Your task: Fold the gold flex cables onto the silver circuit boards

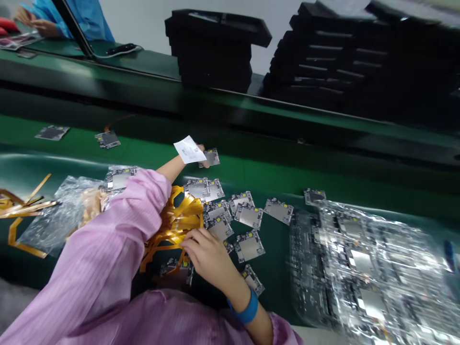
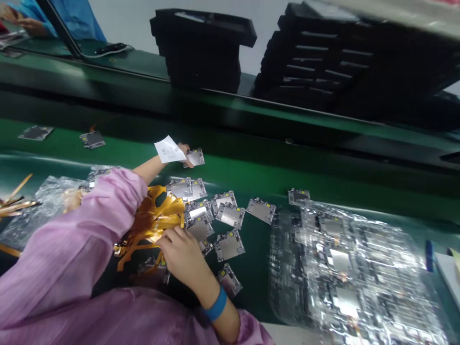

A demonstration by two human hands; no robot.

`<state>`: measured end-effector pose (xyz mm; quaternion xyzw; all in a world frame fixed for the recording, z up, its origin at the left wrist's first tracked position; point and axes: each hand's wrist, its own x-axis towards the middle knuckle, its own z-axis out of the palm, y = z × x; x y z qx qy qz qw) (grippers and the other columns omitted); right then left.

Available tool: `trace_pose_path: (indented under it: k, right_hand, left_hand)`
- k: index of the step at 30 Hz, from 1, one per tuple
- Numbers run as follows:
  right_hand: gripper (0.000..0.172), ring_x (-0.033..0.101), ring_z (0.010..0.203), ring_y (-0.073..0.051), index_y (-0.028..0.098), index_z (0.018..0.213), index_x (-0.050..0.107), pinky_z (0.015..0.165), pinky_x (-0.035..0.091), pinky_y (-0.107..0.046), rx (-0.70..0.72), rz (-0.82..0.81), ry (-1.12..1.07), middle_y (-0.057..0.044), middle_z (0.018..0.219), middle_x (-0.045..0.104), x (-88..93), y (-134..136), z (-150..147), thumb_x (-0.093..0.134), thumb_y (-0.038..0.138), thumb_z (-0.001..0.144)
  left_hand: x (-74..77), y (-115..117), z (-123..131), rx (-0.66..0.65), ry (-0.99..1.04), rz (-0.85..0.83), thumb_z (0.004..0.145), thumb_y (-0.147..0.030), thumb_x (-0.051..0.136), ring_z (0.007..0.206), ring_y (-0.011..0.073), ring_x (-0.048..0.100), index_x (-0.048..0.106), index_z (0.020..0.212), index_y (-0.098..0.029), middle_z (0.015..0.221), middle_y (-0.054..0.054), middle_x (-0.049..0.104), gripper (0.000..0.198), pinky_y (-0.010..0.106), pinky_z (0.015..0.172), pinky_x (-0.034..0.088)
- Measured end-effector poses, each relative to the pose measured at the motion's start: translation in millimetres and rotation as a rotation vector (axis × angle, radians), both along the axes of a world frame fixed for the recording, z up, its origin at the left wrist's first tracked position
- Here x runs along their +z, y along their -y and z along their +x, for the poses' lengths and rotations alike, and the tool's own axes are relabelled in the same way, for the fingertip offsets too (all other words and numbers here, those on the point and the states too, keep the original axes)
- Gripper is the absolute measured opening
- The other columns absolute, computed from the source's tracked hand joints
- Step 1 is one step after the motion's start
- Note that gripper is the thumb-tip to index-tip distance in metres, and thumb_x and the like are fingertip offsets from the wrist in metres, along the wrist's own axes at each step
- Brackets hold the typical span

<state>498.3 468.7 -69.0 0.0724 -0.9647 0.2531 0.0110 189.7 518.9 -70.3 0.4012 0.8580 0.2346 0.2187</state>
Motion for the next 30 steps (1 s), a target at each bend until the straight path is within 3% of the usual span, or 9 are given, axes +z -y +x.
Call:
trace_pose_path:
  k: [3,5,9,11,14,16,19,23,30]
  right_hand:
    - [0.008,0.055,0.093,-0.020,0.022,0.099,0.066,0.078,0.045,-0.033,0.144,0.026,-0.017,-0.003,0.097,0.064,-8.6,19,-17,0.060,0.018,0.095]
    - [0.008,0.054,0.093,-0.021,0.020,0.100,0.066,0.078,0.045,-0.035,0.210,0.064,-0.049,-0.003,0.098,0.063,-16.2,34,-30,0.061,0.017,0.094]
    - [0.005,0.052,0.099,-0.023,0.018,0.094,0.066,0.081,0.045,-0.036,0.287,0.134,-0.099,-0.006,0.101,0.062,-30.1,58,-54,0.061,0.018,0.095]
    - [0.005,0.052,0.100,-0.023,0.018,0.091,0.067,0.082,0.045,-0.035,0.348,0.122,-0.105,-0.005,0.101,0.061,-35.4,65,-62,0.063,0.020,0.094]
    - [0.002,0.051,0.101,-0.022,0.020,0.091,0.067,0.080,0.044,-0.034,0.418,0.087,-0.097,-0.004,0.104,0.060,-41.3,72,-67,0.067,0.021,0.092]
    - [0.005,0.051,0.102,-0.022,0.021,0.088,0.067,0.080,0.044,-0.034,0.436,0.082,-0.087,-0.003,0.104,0.061,-43.4,75,-69,0.067,0.022,0.092]
    - [0.011,0.051,0.101,-0.021,0.022,0.083,0.067,0.080,0.042,-0.033,0.510,0.073,-0.101,0.000,0.106,0.062,-44.5,79,-70,0.065,0.020,0.094]
    - [0.003,0.050,0.104,-0.021,0.026,0.092,0.070,0.082,0.041,-0.033,0.623,0.021,-0.131,0.002,0.115,0.063,-47.9,81,-68,0.071,0.028,0.090]
    - [0.030,0.057,0.110,-0.023,0.024,0.084,0.066,0.084,0.049,-0.035,0.491,-0.003,-0.127,0.000,0.108,0.068,-66.5,77,-74,0.086,0.043,0.072]
  left_hand:
    - [8.9,13,1,0.068,0.090,0.018,0.091,-0.033,0.066,0.096,0.0207,0.065,0.063,0.111,-0.012,0.110,0.008,0.065,0.029,0.041,0.087,0.055]
    - [19.8,39,4,0.126,0.149,0.088,0.087,-0.026,0.070,0.090,0.0215,0.066,0.059,0.115,-0.011,0.102,0.008,0.067,0.034,0.039,0.080,0.056]
    - [47.4,141,25,0.249,0.265,0.277,0.085,-0.026,0.067,0.079,0.0182,0.066,0.045,0.131,-0.014,0.100,0.007,0.068,0.052,0.028,0.066,0.056]
    - [55.0,201,44,0.428,0.423,0.523,0.073,-0.025,0.077,0.078,0.0161,0.065,0.057,0.118,-0.019,0.099,0.004,0.068,0.050,0.023,0.063,0.053]
    - [53.0,271,77,0.626,0.613,0.682,0.060,-0.021,0.085,0.071,0.0150,0.064,0.066,0.100,-0.023,0.089,0.000,0.070,0.044,0.021,0.060,0.052]
    - [47.1,296,98,0.705,0.683,0.667,0.056,-0.018,0.087,0.068,0.0154,0.064,0.067,0.098,-0.025,0.087,0.000,0.071,0.047,0.021,0.059,0.053]
    - [40.0,307,120,0.773,0.745,0.622,0.056,-0.018,0.089,0.072,0.0180,0.066,0.065,0.105,-0.027,0.089,0.000,0.072,0.055,0.024,0.066,0.057]
    - [34.6,301,134,0.760,0.738,0.586,0.068,-0.027,0.086,0.072,0.0149,0.065,0.062,0.107,-0.025,0.085,-0.002,0.069,0.045,0.020,0.065,0.054]
    - [22.8,282,138,0.609,0.842,0.609,0.079,-0.031,0.080,0.073,0.0112,0.060,0.060,0.109,-0.026,0.087,-0.003,0.066,0.036,0.018,0.065,0.047]
